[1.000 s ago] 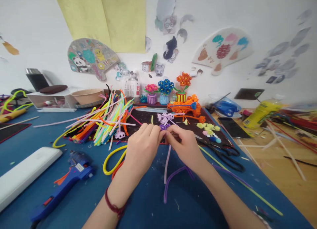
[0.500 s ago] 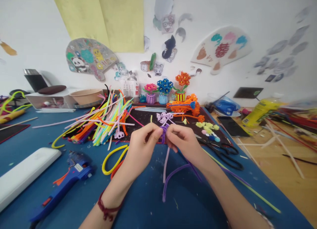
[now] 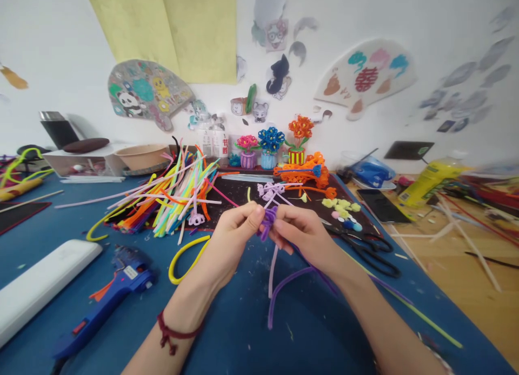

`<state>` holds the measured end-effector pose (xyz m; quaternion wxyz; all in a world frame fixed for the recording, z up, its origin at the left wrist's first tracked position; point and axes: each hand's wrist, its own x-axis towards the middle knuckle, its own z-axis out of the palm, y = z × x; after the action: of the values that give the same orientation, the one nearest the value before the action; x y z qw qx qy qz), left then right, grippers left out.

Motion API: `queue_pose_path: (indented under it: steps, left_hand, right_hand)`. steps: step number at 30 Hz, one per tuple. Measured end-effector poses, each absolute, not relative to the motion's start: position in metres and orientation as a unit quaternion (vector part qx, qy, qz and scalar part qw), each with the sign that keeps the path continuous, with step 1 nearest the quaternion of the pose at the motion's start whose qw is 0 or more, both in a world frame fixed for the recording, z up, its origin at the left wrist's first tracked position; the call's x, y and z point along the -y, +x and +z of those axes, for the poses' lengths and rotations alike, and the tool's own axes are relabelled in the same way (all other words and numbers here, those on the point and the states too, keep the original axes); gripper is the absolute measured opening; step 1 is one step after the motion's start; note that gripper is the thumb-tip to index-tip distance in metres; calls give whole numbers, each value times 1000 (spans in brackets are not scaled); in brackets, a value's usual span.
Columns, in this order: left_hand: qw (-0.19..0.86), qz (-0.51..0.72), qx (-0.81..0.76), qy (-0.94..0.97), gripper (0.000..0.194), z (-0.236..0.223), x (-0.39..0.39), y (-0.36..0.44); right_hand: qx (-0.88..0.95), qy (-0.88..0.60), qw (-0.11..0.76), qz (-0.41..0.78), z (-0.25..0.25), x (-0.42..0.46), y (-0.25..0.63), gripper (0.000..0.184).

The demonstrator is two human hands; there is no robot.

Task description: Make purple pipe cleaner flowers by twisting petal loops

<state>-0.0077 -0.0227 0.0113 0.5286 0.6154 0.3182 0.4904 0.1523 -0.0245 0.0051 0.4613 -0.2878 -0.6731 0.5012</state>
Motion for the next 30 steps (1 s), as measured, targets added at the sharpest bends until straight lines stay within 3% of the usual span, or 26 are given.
queue_pose_path:
  steps: [20,25,30]
  left_hand:
    - [523,502,-320,610,39,16,25,-10]
    - [454,525,-322,644,20,22,27,-13]
    - [394,541,-300,680,14,21,26,-14]
  right_hand:
    - [673,-280,463,504,4,24,150,31]
    - [659,-282,465,520,5,23,150,32]
    - [636,-258,474,552,2,21,151,33]
